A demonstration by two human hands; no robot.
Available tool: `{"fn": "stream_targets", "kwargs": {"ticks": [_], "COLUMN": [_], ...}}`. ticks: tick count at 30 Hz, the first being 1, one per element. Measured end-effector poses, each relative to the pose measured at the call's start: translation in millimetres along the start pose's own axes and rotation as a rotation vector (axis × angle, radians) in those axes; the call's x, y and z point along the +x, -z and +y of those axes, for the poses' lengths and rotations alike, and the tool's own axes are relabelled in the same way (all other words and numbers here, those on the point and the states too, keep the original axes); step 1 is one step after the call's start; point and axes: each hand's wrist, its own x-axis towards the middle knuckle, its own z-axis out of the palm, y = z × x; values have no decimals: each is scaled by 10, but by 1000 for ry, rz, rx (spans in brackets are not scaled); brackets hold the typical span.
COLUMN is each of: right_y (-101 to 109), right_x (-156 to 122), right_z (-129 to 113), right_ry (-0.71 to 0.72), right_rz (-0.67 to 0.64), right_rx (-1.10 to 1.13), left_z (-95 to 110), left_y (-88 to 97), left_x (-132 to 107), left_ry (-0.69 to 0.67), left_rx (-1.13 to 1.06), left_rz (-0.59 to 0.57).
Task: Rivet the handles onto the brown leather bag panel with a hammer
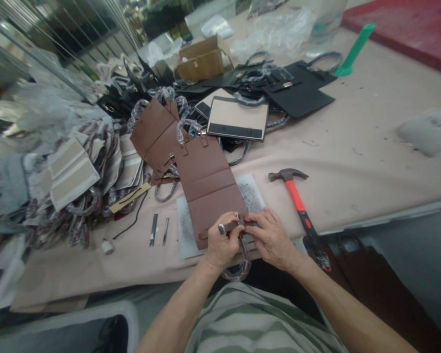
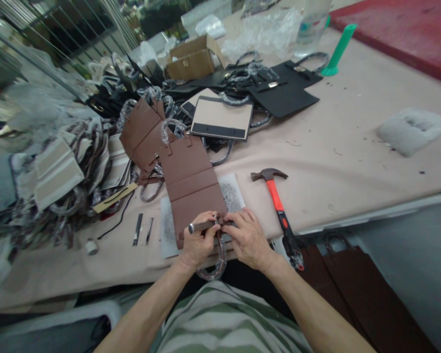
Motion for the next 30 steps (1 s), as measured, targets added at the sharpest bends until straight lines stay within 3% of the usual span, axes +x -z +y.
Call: {"fn": "stream_targets", "kwargs": {"ticks": [6,16,22,26,30], "right_y": [11,4,-7,96,341], "right_x": [13,9,28,21,-79], "right_z": [-11,23,-2,26,205], "right_ry": [-3,-6,-11,-32,-276], "right_rz": [13,13,36,164,383], "right_rx": [9,21,51,134,-116], "left_z": [45,-9,5,25,42], "left_y": [-24,47,20,7,-14], "left_x": [-79,73,70,72,82], "left_ry": [-4,4,21,72,122], "left_rx": [68,-36,-24,-17,-44], "left_rz": [41,-65,-51,-81,-92]}}
